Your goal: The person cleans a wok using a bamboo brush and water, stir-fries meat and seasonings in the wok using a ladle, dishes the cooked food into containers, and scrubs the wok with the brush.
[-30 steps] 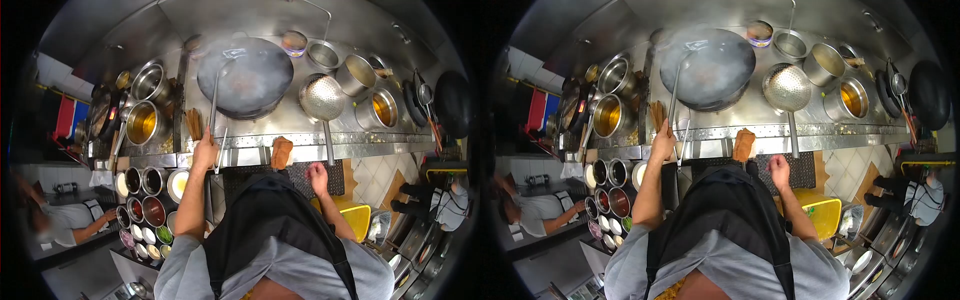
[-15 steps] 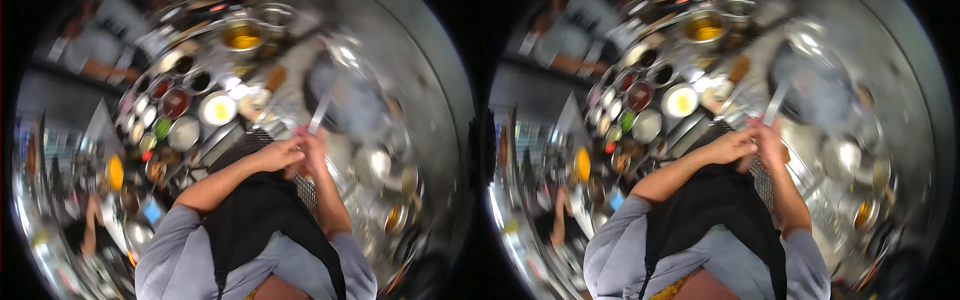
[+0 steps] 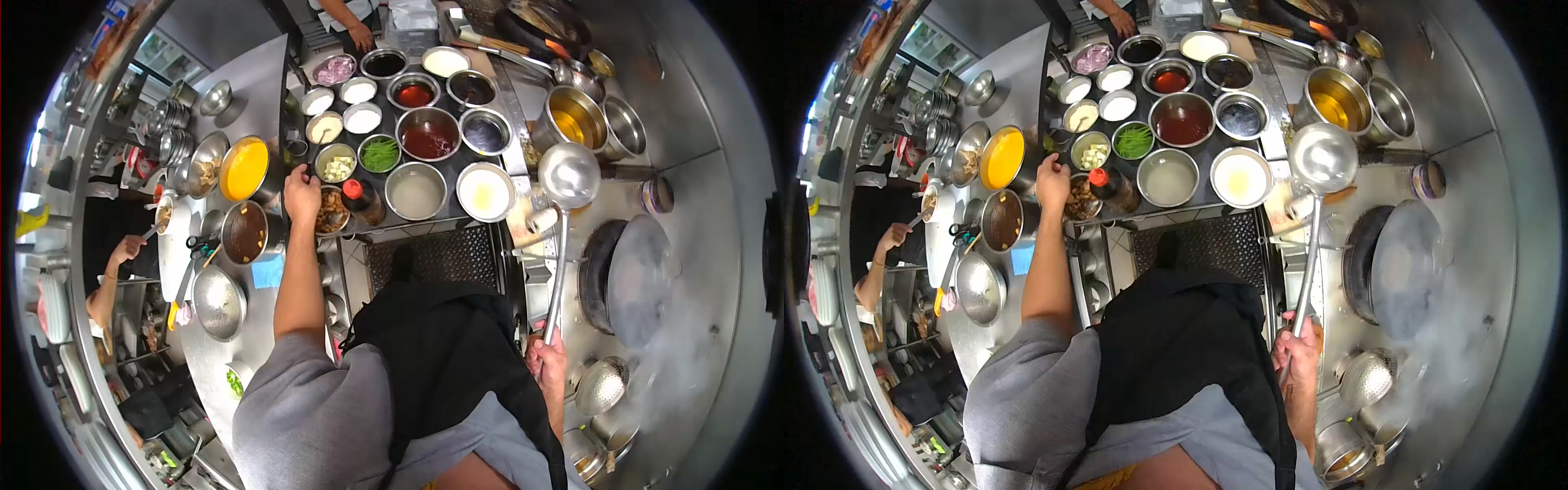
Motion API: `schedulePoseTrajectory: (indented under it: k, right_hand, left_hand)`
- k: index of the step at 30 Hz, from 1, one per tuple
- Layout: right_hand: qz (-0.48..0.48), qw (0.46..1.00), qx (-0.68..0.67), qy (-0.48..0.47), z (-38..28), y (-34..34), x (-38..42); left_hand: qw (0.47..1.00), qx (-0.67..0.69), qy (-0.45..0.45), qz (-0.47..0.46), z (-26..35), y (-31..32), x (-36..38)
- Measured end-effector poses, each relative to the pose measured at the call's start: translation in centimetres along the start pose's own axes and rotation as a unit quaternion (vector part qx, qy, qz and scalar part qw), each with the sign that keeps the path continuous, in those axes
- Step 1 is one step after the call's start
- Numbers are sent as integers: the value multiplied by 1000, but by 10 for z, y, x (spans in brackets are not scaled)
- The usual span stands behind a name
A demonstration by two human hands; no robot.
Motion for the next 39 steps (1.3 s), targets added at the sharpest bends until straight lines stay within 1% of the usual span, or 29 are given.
schedulePoseTrajectory:
  k: [1, 3, 4, 5, 7, 8, 10, 11, 13, 14, 15, 17, 19, 21, 23, 24, 26, 28, 29, 31, 32, 34, 35, 37, 38, 39]
  right_hand:
    - [9, 1000, 19, 3, -1, 16, -2]
    - [-23, 998, 63, 0, -3, 48, -13]
    - [-19, 997, 69, -1, -3, 63, -17]
    - [-25, 997, 74, 1, -4, 79, -21]
    - [-29, 996, 87, 5, -7, 108, -27]
    - [-26, 994, 108, 8, -11, 122, -29]
    - [-20, 991, 134, 13, -14, 144, -34]
    - [-11, 990, 137, 14, -13, 152, -37]
    - [0, 989, 145, 17, -14, 165, -42]
    - [-2, 988, 152, 19, -16, 172, -45]
    - [-3, 987, 157, 22, -18, 178, -49]
    - [-7, 985, 173, 28, -22, 188, -54]
    - [-13, 982, 187, 34, -26, 197, -58]
    - [-37, 976, 212, 31, -29, 205, -61]
    - [-38, 975, 219, 29, -30, 212, -64]
    - [-39, 973, 226, 26, -31, 215, -65]
    - [-48, 972, 230, 28, -37, 228, -67]
    - [-67, 968, 242, 26, -39, 234, -70]
    - [-65, 967, 243, 27, -40, 237, -70]
    - [-49, 965, 252, 47, -42, 243, -68]
    - [-46, 965, 252, 48, -41, 244, -69]
    - [-46, 960, 272, 55, -41, 247, -69]
    - [-44, 960, 271, 55, -40, 248, -69]
    - [-48, 957, 277, 69, -39, 250, -70]
    - [-47, 957, 276, 69, -38, 251, -71]
    - [-52, 956, 279, 69, -37, 250, -71]
  left_hand:
    - [1000, 2, -7, -2, -11, 12, -6]
    - [983, -175, 54, -21, -23, 40, -22]
    - [981, -168, 55, -82, -37, 59, -33]
    - [982, -151, 53, -97, -43, 75, -43]
    - [996, 19, 73, -41, -72, 119, -59]
    - [997, 20, 67, -45, -70, 122, -67]
    - [982, 161, 87, -45, -48, 115, -82]
    - [982, 161, 82, -49, -48, 117, -85]
    - [979, 107, 169, -24, -46, 117, -88]
    - [980, 56, 188, -27, -35, 100, -89]
    - [981, 57, 185, -29, -30, 87, -87]
    - [971, 83, 215, 56, -26, 65, -77]
    - [974, 74, 208, 52, -33, 50, -65]
    - [976, 65, 201, 48, -37, 51, -70]
    - [970, 147, 165, 97, -40, 59, -88]
    - [971, 148, 162, 94, -37, 66, -100]
    - [979, 112, 119, 125, -31, 90, -134]
    - [978, 142, 90, 122, -33, 126, -158]
    - [978, 143, 88, 120, -32, 138, -167]
    - [991, 107, 53, 68, -31, 162, -178]
    - [991, 109, 53, 64, -30, 171, -181]
    - [997, 72, 17, 28, -34, 187, -182]
    - [997, 74, 18, 27, -36, 194, -182]
    - [995, 95, -3, 18, -42, 206, -182]
    - [995, 96, -2, 18, -55, 222, -182]
    - [980, 187, -71, 21, -73, 244, -181]
Point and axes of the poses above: each hand's wrist, its own x-axis away from the middle knuckle, its own y-axis out of the palm, z = x × y, the point moved 1 cm from there along -x, towards the middle knuckle, and after that the axes turned 14 degrees about z, right-handed, at the moved point
